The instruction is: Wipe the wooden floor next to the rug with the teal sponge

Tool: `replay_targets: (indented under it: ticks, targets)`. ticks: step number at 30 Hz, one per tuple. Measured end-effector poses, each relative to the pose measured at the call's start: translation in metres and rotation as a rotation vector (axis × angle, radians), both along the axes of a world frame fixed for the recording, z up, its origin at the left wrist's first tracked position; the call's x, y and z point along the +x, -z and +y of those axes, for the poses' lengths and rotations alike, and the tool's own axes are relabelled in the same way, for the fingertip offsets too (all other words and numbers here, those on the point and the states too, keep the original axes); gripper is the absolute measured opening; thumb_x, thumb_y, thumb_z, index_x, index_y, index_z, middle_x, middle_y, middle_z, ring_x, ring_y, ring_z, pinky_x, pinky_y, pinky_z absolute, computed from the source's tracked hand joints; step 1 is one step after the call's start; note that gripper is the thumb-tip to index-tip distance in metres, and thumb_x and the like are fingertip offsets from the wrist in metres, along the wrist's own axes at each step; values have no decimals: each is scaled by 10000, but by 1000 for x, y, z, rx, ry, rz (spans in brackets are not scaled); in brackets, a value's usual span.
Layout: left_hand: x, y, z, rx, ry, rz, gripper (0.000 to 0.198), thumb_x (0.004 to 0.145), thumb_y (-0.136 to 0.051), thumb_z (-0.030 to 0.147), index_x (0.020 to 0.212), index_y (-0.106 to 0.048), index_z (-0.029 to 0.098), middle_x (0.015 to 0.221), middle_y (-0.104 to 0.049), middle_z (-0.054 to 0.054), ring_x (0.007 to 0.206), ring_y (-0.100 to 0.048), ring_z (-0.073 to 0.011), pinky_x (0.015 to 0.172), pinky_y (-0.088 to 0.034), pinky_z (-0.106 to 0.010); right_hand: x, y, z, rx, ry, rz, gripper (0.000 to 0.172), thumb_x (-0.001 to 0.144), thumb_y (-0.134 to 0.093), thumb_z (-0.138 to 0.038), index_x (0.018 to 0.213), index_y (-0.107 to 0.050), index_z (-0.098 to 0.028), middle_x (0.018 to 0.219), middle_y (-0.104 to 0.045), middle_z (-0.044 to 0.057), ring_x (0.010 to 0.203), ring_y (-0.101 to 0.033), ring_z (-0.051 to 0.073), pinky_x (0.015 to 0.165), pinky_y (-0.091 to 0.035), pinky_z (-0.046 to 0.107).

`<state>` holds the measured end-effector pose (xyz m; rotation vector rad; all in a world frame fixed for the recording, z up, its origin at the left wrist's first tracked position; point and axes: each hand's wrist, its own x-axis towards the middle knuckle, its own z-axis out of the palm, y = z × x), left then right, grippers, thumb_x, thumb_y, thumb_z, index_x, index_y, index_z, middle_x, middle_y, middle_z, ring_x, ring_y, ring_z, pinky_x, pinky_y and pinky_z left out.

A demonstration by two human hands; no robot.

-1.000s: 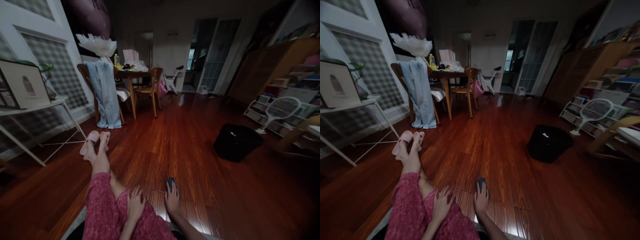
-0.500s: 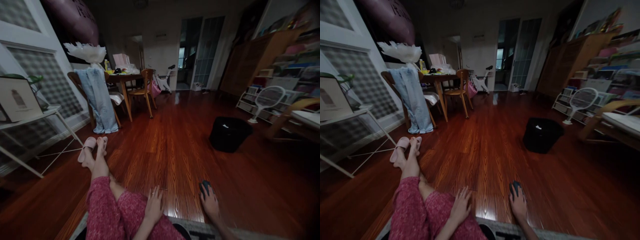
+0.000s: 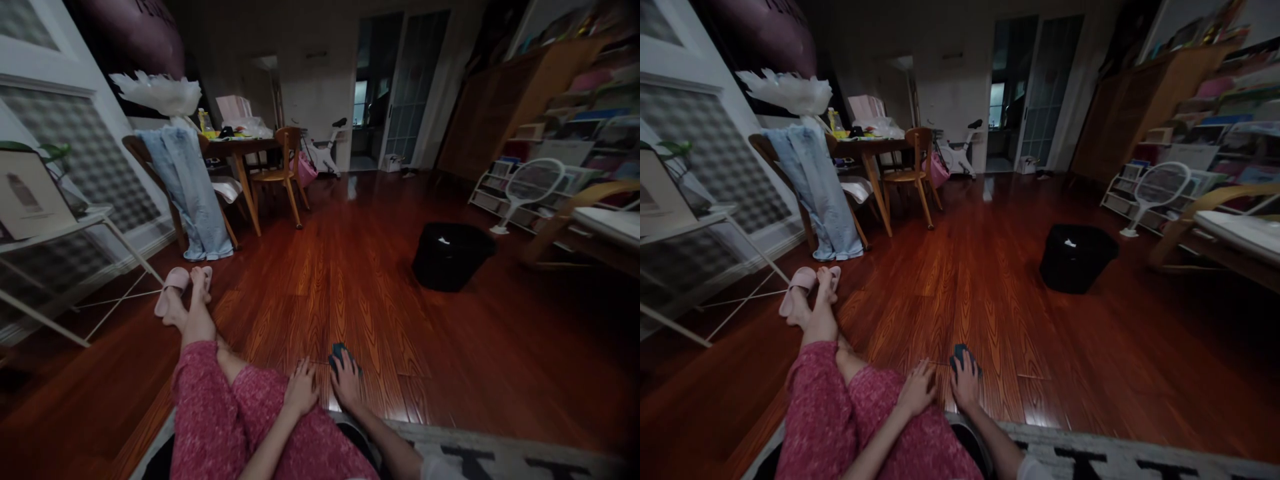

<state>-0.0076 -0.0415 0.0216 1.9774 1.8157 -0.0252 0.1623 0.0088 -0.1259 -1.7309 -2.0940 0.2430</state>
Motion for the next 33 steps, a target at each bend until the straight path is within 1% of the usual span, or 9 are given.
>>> replay_targets:
  ticks: [3,7,12,15,18,21,28,31,33]
  targets:
    - [-2,-5,-2,7,-17,-14,636,879,-435,327,1500,-438,190,1656,-250,-84,1524,-238,-254,1232,-235,-461,14,-14,10,26,-131,-15,429,951,-366,-260,1275,-645,-221,1587,-409,98,1480,-328,231,1184,-281,458]
    - [-3,-7,-3,-3,-36,-22,598,894,-439,335,1468,-483,172,1651,-261,-99,1519,-254,-252,1236,-233,-439,88,-14,25,26,-84,-42,483,945,-337,-256,1348,-598,-206,1541,-473,96,1413,-424,215,1165,-318,438]
    - [-4,-8,-1,-15,-61,-35,562,899,-438,340,1424,-530,161,1644,-277,-115,1508,-281,-254,1222,-266,-437,222,12,12,92,407,-38,576,950,-272,-346,1390,-578,-136,1522,-451,202,1417,-405,300,1090,-380,496]
    - [-3,-8,1,-26,-63,-34,558,893,-435,337,1416,-539,177,1641,-285,-104,1509,-280,-254,1222,-268,-449,264,22,-5,146,736,-1,601,940,-292,-362,1472,-501,-177,1534,-427,225,1440,-360,356,1060,-364,592]
    - [-1,-6,2,-36,-52,-25,549,882,-443,330,1401,-558,191,1639,-291,-99,1505,-289,-266,1219,-271,-465,251,19,-10,203,892,37,613,939,-306,-345,1496,-464,-145,1556,-376,267,1451,-331,399,1050,-331,651]
    - [0,-5,4,-45,-46,-6,552,874,-460,308,1408,-550,199,1643,-279,-99,1501,-297,-274,1217,-271,-480,200,11,-1,210,864,45,618,953,-280,-347,1488,-465,-99,1579,-321,288,1467,-299,408,1069,-302,659]
    - [1,-6,6,-58,-53,22,532,896,-459,308,1409,-541,195,1642,-283,-115,1500,-300,-259,1214,-270,-467,70,0,12,52,241,26,565,950,-306,-284,1478,-495,-211,1592,-386,147,1496,-287,296,1152,-275,562]
    - [2,-6,6,-48,-64,21,515,899,-453,316,1387,-564,195,1639,-291,-117,1498,-306,-258,1212,-275,-462,62,-2,10,33,-78,-20,531,970,-336,-321,1478,-489,-292,1603,-387,68,1489,-311,229,1178,-285,479]
    - [2,-7,6,-49,-71,24,523,900,-446,324,1394,-560,194,1639,-294,-113,1501,-298,-252,1215,-270,-451,83,-2,11,30,-201,-51,516,976,-340,-341,1467,-497,-331,1599,-398,37,1480,-328,209,1176,-302,447]
